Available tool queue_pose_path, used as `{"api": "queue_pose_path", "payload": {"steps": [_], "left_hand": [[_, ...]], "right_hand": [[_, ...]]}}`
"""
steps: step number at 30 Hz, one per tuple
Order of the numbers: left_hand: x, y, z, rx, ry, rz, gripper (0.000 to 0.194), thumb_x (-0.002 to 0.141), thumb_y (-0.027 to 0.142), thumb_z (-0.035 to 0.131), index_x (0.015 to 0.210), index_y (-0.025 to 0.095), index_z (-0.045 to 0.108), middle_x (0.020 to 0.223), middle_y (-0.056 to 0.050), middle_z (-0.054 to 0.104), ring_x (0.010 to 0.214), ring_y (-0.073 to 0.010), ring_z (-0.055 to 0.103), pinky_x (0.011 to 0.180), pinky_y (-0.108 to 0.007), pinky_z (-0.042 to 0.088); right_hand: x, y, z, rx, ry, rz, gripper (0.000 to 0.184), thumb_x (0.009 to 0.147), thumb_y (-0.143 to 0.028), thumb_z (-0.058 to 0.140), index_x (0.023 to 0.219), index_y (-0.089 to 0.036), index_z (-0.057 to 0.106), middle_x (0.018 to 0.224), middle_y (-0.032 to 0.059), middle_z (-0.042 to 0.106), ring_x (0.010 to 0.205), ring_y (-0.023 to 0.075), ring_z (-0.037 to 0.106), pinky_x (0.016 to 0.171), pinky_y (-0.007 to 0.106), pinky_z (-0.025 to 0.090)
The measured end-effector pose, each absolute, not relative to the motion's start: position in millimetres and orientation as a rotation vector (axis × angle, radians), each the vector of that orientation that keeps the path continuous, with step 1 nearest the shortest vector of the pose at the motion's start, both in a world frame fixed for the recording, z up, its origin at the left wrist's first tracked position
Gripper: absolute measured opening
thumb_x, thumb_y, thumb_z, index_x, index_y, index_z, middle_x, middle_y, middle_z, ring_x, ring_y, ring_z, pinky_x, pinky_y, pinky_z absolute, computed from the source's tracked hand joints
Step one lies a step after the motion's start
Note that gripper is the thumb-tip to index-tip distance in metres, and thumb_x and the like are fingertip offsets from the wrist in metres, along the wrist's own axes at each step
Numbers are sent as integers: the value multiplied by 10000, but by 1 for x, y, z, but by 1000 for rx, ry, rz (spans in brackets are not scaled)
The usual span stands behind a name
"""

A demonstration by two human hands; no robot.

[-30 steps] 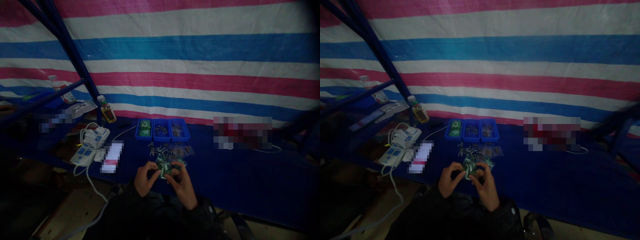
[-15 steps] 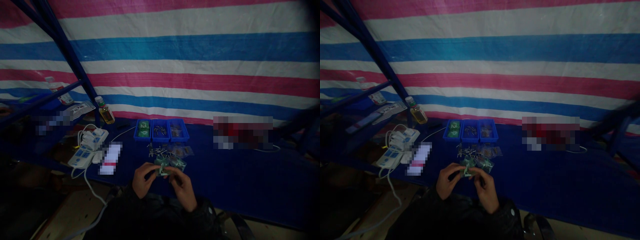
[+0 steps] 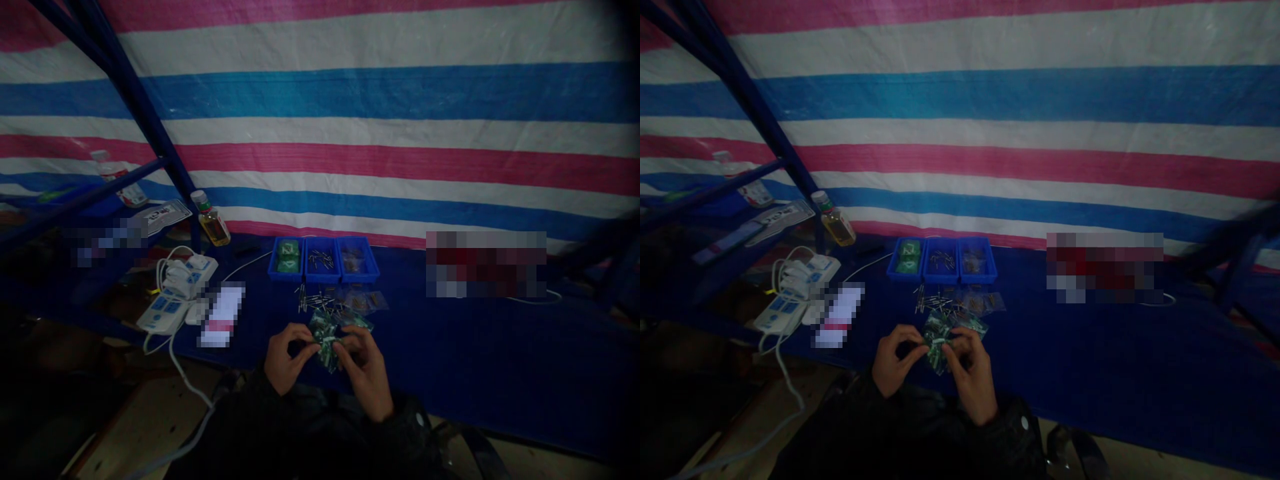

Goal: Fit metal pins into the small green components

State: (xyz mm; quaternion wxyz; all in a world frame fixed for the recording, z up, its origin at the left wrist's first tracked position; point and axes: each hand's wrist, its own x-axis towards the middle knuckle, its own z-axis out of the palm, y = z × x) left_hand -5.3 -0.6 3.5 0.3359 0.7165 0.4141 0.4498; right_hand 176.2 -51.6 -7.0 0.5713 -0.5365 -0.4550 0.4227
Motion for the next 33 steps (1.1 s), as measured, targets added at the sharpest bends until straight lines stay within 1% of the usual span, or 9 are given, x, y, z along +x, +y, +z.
{"api": "queue_pose_path", "payload": {"steps": [2,5,8,13,16,20,23,28,33], "left_hand": [[-6,-1,6,1890,1057,1139,98,903,271,711,917,175,725,883,-61,736,801,-181,698,768,-289,544],[-7,-1,12,1954,997,1071,198,982,232,577,1010,186,767,934,-91,740,908,-205,693,824,-313,539],[-8,1,15,1984,969,1077,270,997,191,516,1073,196,776,979,-102,744,973,-220,680,850,-329,536],[-7,3,13,1982,951,1111,238,982,188,564,1070,212,783,962,-91,775,1002,-235,665,872,-355,540],[-7,3,10,1978,957,1125,214,978,197,587,1048,215,788,953,-84,786,984,-232,665,870,-358,543],[-8,4,7,1976,1002,1118,182,968,221,622,1028,221,793,952,-77,789,984,-230,664,881,-360,546],[-8,4,5,1975,1008,1119,173,965,217,630,1025,220,792,949,-75,789,985,-227,667,882,-358,547],[-6,5,4,1962,953,1150,206,986,193,589,993,218,793,937,-82,781,957,-221,669,859,-361,549],[-7,6,4,1983,918,1172,117,933,210,675,930,214,792,912,-91,760,953,-238,648,872,-395,537]], "right_hand": [[176,-52,-9,-1247,-1042,1015,275,909,-412,697,1073,-209,611,624,-46,571,562,146,540,569,260,452],[178,-52,-9,-1260,-1099,1030,239,912,-429,687,923,-192,657,609,-23,583,564,151,545,573,270,442],[181,-53,-8,-1290,-1129,1002,260,932,-432,649,956,-182,719,664,9,643,602,167,580,595,282,460],[183,-53,-7,-1288,-1174,897,274,947,-398,603,1050,-207,770,910,58,722,667,170,609,607,285,491],[182,-51,-7,-1247,-1185,900,259,957,-380,595,1063,-217,767,1078,89,709,737,180,631,624,288,506],[182,-50,-7,-1211,-1173,870,226,966,-372,602,1038,-223,757,1175,112,672,893,218,650,678,302,528],[183,-50,-8,-1201,-1159,840,189,937,-376,657,989,-225,758,1167,115,668,1005,249,643,763,331,541],[180,-48,-13,-1214,-1074,873,234,896,-433,708,931,-204,737,1107,120,673,962,243,652,751,325,548],[178,-49,-14,-1217,-993,892,231,878,-414,734,855,-195,664,1051,99,656,873,208,643,715,298,535]]}}
